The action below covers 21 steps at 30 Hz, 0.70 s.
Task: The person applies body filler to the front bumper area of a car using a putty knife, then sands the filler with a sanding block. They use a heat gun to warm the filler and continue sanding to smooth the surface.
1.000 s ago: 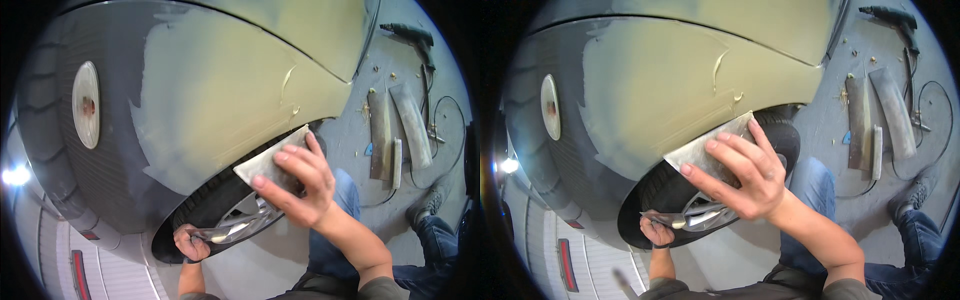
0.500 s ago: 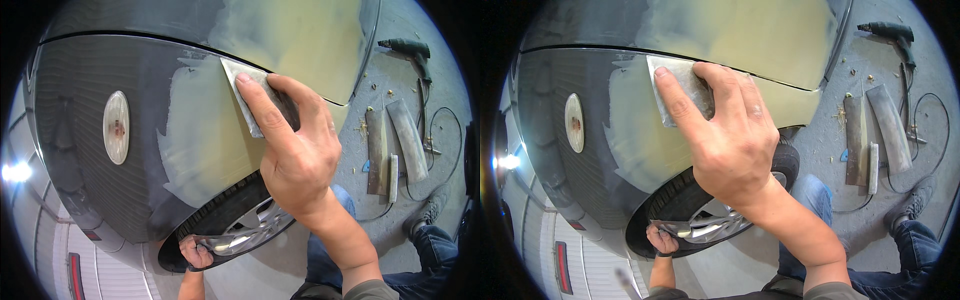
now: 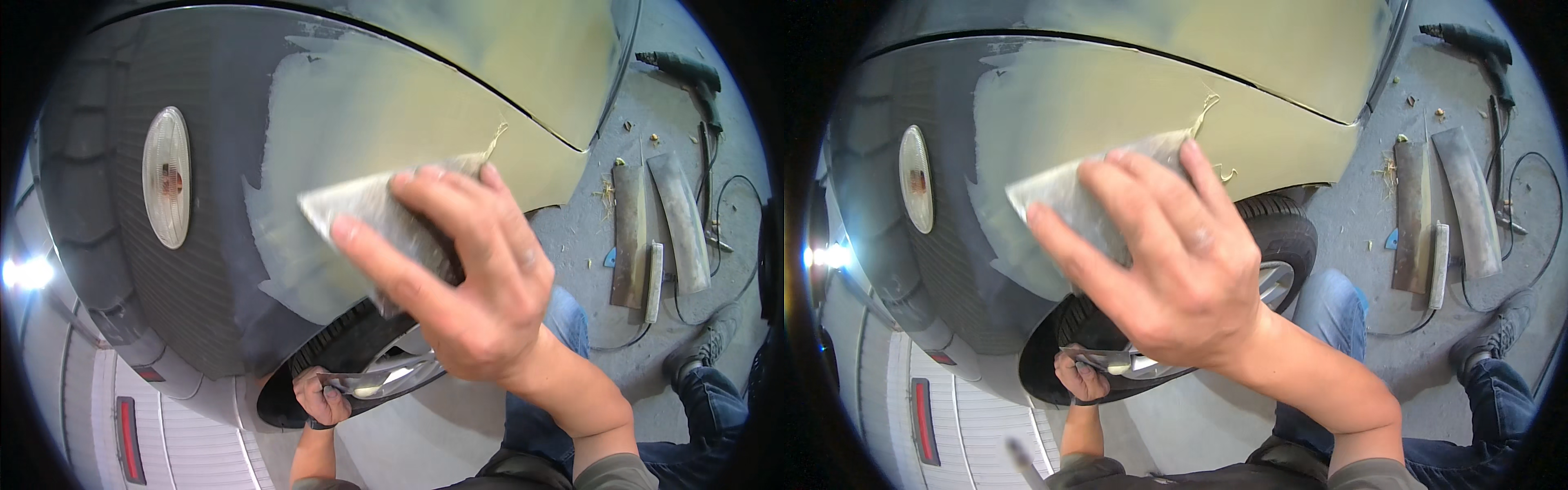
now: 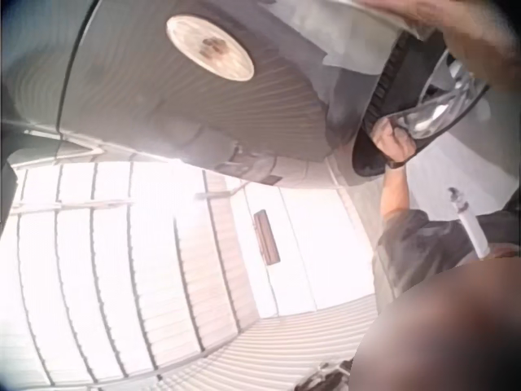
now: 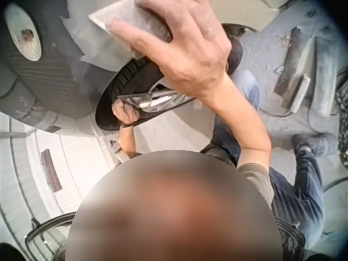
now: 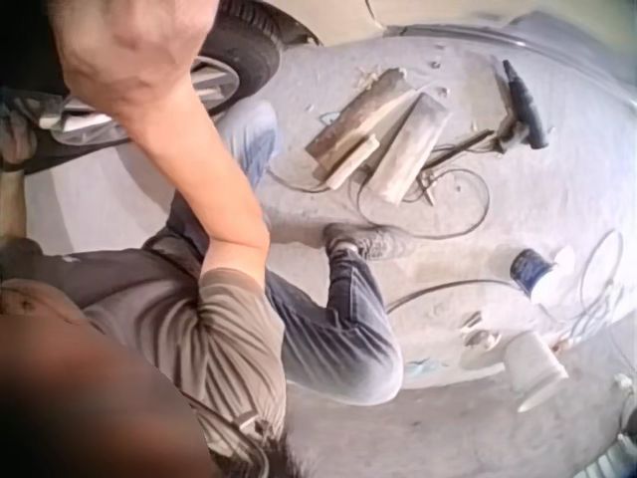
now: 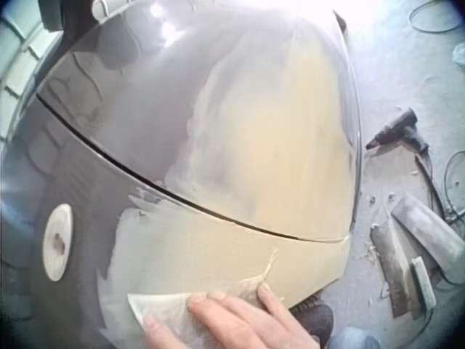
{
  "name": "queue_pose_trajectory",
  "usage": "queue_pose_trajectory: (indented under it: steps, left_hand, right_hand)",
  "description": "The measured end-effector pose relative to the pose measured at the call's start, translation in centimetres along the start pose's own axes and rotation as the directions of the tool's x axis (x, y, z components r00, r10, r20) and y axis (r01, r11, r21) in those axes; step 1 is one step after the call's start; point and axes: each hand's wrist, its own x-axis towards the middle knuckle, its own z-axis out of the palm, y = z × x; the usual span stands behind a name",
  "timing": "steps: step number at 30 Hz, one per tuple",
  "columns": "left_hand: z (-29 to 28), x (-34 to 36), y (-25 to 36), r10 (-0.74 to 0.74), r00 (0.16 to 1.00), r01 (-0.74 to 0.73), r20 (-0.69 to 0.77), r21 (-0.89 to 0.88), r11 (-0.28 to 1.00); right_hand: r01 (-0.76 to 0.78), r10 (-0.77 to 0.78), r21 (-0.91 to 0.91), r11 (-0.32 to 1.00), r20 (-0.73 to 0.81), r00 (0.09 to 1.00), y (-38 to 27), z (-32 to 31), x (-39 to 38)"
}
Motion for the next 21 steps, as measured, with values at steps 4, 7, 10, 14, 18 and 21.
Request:
queue_pose_trajectory:
  steps: [4,7,10,14,18,21]
  left_hand:
    - [0.0,0.9,0.6,-0.013,1.000,0.013,0.003,-0.003,1.000]
    - [0.3,2.0,1.0,0.089,0.996,-0.089,-0.029,-0.009,0.996]
    - [0.6,2.7,1.2,0.132,0.990,-0.133,-0.052,-0.013,0.991]
    - [0.7,2.5,1.1,0.141,0.987,-0.135,-0.074,0.076,0.988]
    - [0.7,1.3,0.7,0.046,0.996,-0.045,-0.079,0.014,0.999]
    - [0.7,0.8,0.4,0.013,0.996,-0.014,-0.094,-0.013,1.000]
  right_hand:
    - [0.049,-0.049,0.006,0.999,0.104,0.993,-1.1,-0.3,-3.0]
    - [0.035,-0.042,0.061,0.998,0.124,0.991,-1.7,-0.2,-5.2]
    - [0.039,-0.046,0.045,0.998,0.176,0.983,-1.7,-0.7,-6.8]
    - [-0.020,-0.006,0.126,0.992,0.197,0.980,-0.5,-2.6,-6.8]
    - [-0.093,0.092,0.026,0.995,0.035,0.995,3.3,-3.3,-4.6]
    - [-0.194,0.193,-0.028,0.981,-0.033,0.981,4.7,-2.5,-2.7]
